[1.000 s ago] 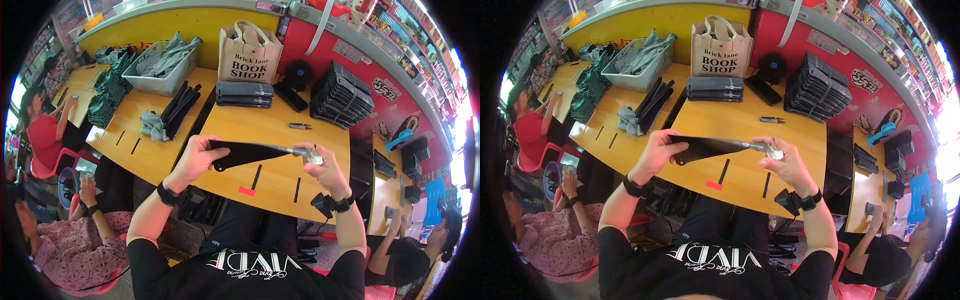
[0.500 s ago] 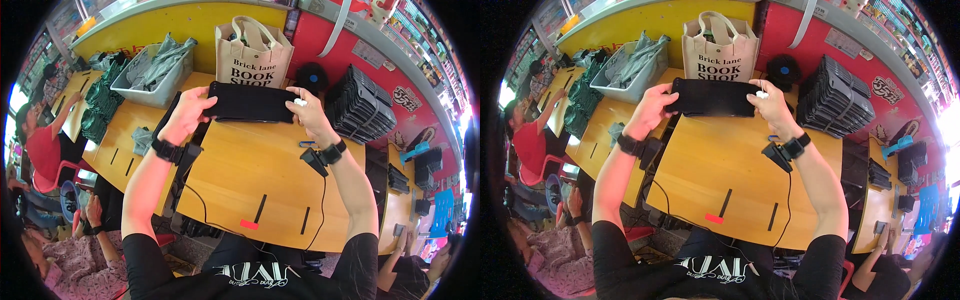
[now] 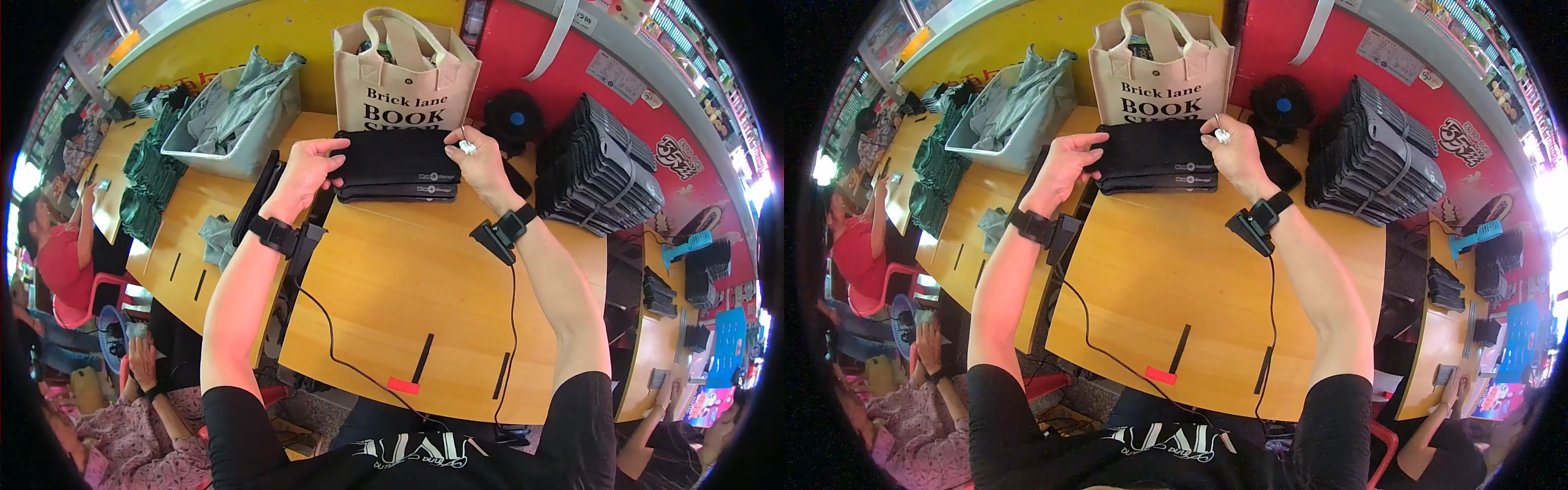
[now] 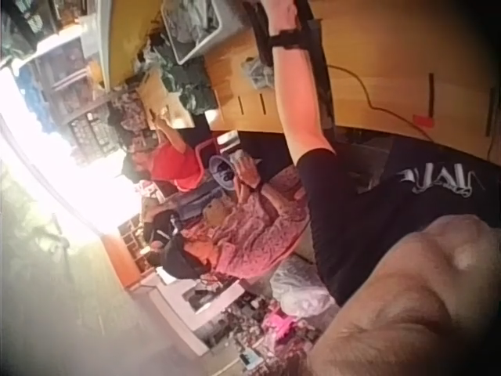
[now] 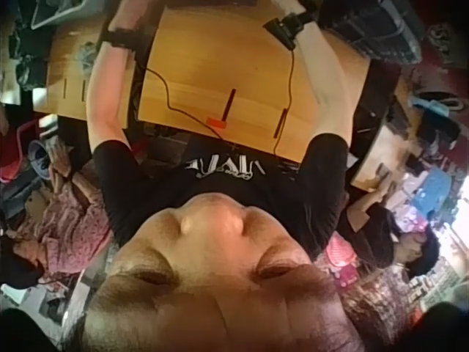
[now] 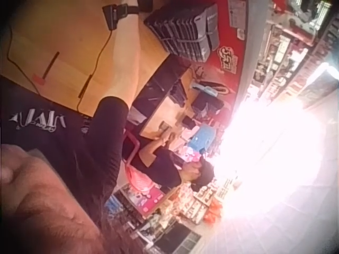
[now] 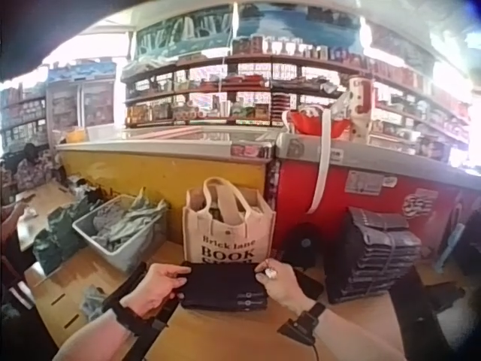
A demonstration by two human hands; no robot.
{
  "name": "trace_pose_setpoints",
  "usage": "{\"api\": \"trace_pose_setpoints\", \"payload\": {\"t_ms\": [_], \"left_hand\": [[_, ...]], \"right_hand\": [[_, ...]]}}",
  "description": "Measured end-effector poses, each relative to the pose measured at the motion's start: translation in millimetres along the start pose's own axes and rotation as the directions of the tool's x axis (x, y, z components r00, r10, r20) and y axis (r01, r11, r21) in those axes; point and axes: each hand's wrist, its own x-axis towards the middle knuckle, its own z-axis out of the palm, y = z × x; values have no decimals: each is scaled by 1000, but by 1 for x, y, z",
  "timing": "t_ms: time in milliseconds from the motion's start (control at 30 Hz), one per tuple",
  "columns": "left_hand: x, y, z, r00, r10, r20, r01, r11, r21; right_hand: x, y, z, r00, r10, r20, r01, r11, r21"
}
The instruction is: Assembling leather straps by attaching metal hardware and protective stickers.
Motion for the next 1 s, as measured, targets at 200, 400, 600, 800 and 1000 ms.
{"api": "trace_pose_setpoints", "payload": {"t_ms": [200,400,600,800,1000], "left_hand": [[2,-13,4,999,-27,-31,28,1000,11],[-1,-20,10,996,26,-81,-25,1000,5],[2,-22,8,997,28,-75,-28,1000,1],[5,-27,8,996,21,-92,-23,1000,-11],[0,-21,16,965,223,-141,-156,913,377]], "right_hand": [[-2,21,4,990,124,69,-126,992,17],[-9,19,3,989,96,111,-96,995,-4],[-9,31,5,989,46,137,-43,999,-24],[-13,36,10,995,-18,93,21,999,-28],[-24,20,12,990,-133,53,143,913,-381]]}}
